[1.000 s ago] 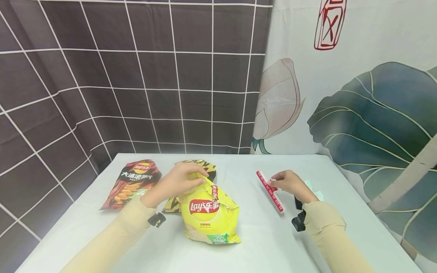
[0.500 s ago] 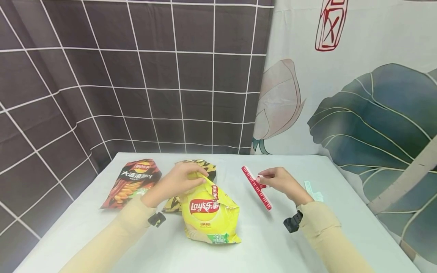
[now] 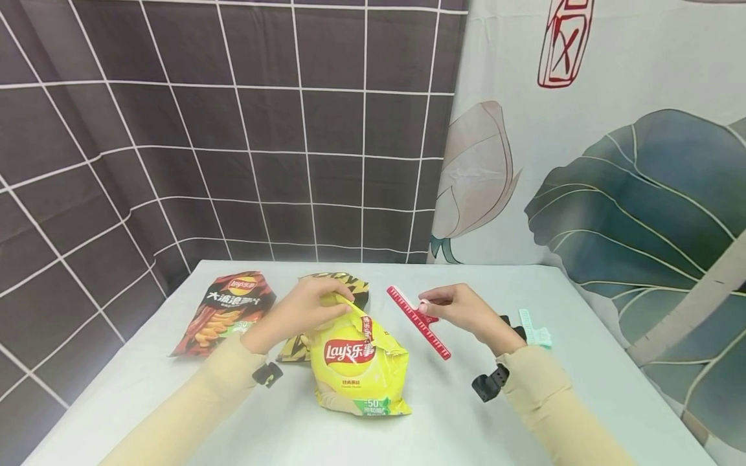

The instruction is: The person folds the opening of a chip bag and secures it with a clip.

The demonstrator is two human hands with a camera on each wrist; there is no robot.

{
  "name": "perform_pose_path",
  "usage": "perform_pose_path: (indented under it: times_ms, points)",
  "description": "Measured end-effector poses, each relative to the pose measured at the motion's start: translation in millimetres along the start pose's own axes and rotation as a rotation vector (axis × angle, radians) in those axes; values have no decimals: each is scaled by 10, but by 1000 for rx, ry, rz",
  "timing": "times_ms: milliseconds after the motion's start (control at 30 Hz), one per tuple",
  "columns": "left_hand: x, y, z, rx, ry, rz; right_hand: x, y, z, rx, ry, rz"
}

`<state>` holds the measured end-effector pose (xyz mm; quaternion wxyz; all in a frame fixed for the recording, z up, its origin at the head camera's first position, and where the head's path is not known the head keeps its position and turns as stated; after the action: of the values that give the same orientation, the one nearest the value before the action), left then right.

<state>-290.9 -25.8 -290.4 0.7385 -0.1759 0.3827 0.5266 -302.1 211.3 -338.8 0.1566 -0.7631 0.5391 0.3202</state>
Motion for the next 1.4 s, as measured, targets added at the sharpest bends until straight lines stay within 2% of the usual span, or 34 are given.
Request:
perform_pose_path:
  times_ms: [200, 467, 900, 1400]
  points:
    - [15, 14, -37, -22, -8, -4, 59, 8, -155, -50, 35, 2]
    - [16, 12, -39, -11, -14, -3, 109, 0, -290, -80, 56, 10]
    - [14, 15, -55, -19, -16, -7, 125, 14, -427, -153, 88, 27]
    - [-6, 1, -26, 14, -16, -7, 168, 37, -529, -220, 112, 32]
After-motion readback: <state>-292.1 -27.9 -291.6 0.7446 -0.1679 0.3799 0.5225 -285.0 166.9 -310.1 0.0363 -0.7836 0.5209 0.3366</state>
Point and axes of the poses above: each hand's wrist, its own y-axis towards the middle knuckle, its own x-axis out of the palm, z = x × y, the point moved 8 cm from there along y, towards the middle knuckle, and after that the axes turned 15 degrees about -x, right-handed, at the moved point
